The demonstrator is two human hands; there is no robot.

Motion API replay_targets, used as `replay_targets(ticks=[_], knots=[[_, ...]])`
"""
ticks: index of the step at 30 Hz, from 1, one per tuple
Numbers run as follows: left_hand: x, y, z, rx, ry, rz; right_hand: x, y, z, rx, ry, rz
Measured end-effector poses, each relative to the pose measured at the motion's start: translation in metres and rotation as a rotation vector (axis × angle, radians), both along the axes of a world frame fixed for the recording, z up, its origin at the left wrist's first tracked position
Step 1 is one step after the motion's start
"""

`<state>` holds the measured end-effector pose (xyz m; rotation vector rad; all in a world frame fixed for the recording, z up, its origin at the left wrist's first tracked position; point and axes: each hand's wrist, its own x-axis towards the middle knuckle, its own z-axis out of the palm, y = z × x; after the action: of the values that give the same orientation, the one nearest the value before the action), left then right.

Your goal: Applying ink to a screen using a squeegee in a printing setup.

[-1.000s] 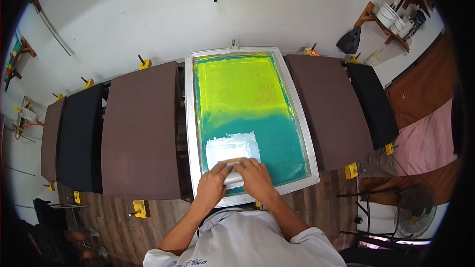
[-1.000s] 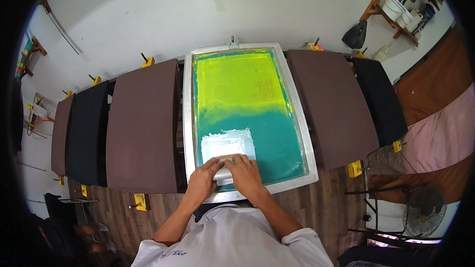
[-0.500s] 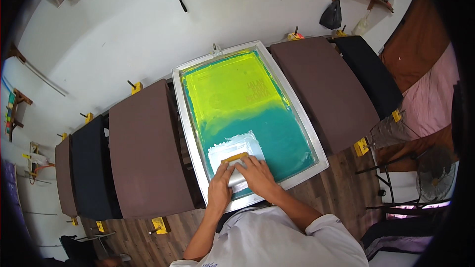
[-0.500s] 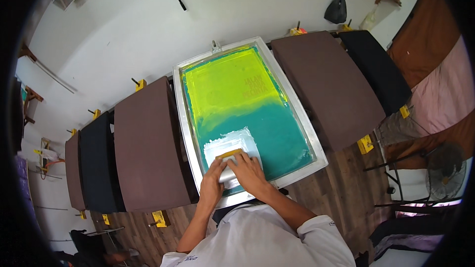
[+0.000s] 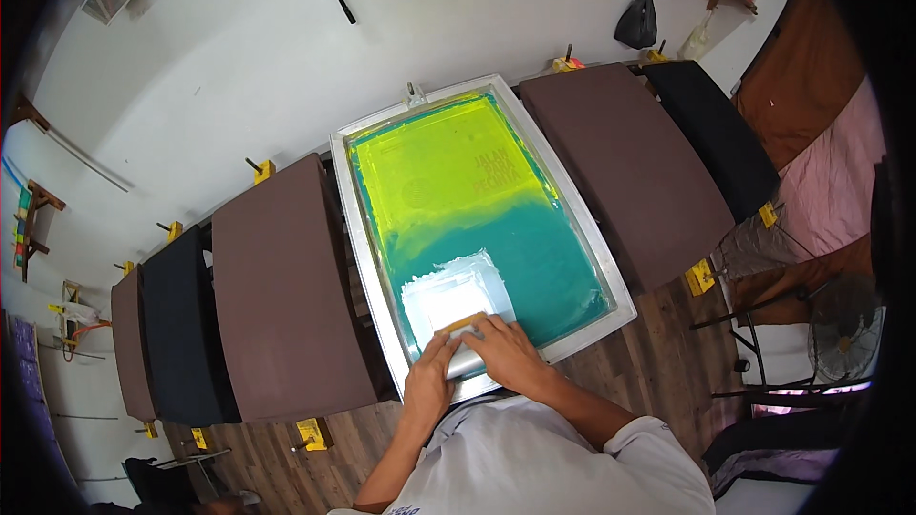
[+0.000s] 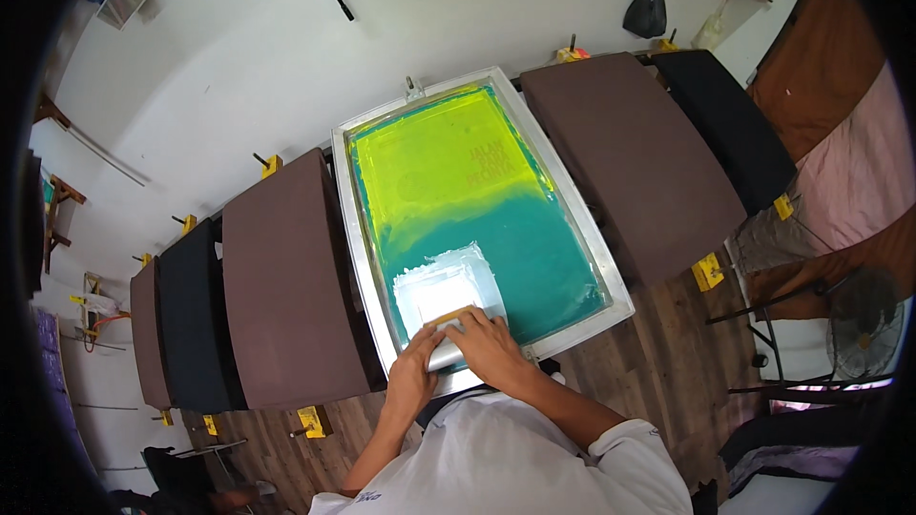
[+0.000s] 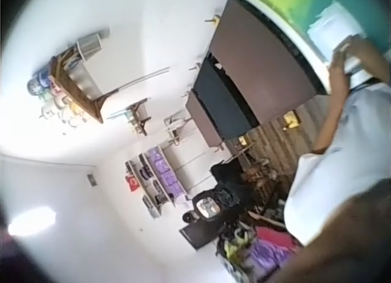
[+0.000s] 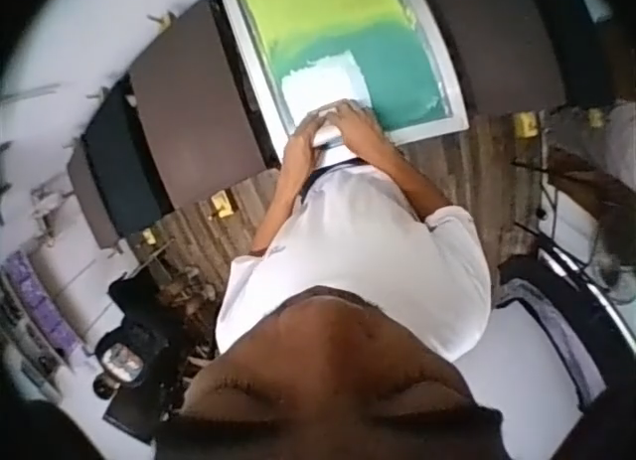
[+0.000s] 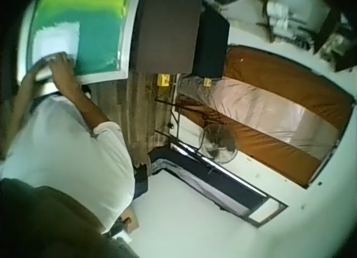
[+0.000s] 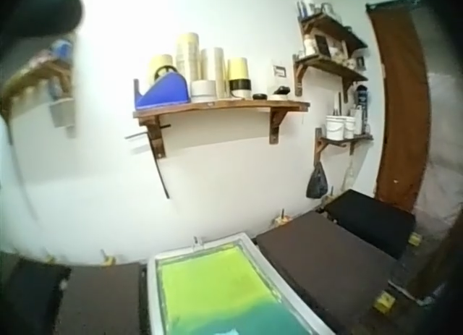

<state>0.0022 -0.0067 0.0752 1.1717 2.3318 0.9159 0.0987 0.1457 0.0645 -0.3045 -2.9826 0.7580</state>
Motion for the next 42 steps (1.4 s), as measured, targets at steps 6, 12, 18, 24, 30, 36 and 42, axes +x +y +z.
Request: replay_targets(ticks=[6, 12, 18, 24, 30, 36, 42], knots=[[-0.03, 0.018, 0.014, 0.018, -0.031, -0.031, -0.032, 0.029, 0.021, -0.002, -0.07, 0.057], [-0.085, 0.042, -0.006, -0.011, -0.047, -0.019, -0.093, 0.054, 0.008, -0.018, -0.096, 0.07], [-0.046, 0.02, -0.002, -0.071, -0.098, -0.038, -0.046, 0.027, 0.005, -0.077, -0.053, 0.007], [-0.004, -0.004, 0.021, -0.082, -0.2, -0.08, -0.001, 0.004, 0.017, -0.075, -0.12, 0.022], [-0.064, 0.032, 0.001, 0.007, -0.071, -0.039, -0.068, 0.04, 0.023, 0.038, -0.17, 0.044], [-0.015, 0.006, -0.02, 0.079, 0.117, -0.02, -0.02, 0.015, -0.004, -0.028, -0.037, 0.022], [0.016, -0.019, 0.009, -0.08, -0.115, -0.082, 0.021, -0.006, 0.019, -0.045, -0.075, 0.071]])
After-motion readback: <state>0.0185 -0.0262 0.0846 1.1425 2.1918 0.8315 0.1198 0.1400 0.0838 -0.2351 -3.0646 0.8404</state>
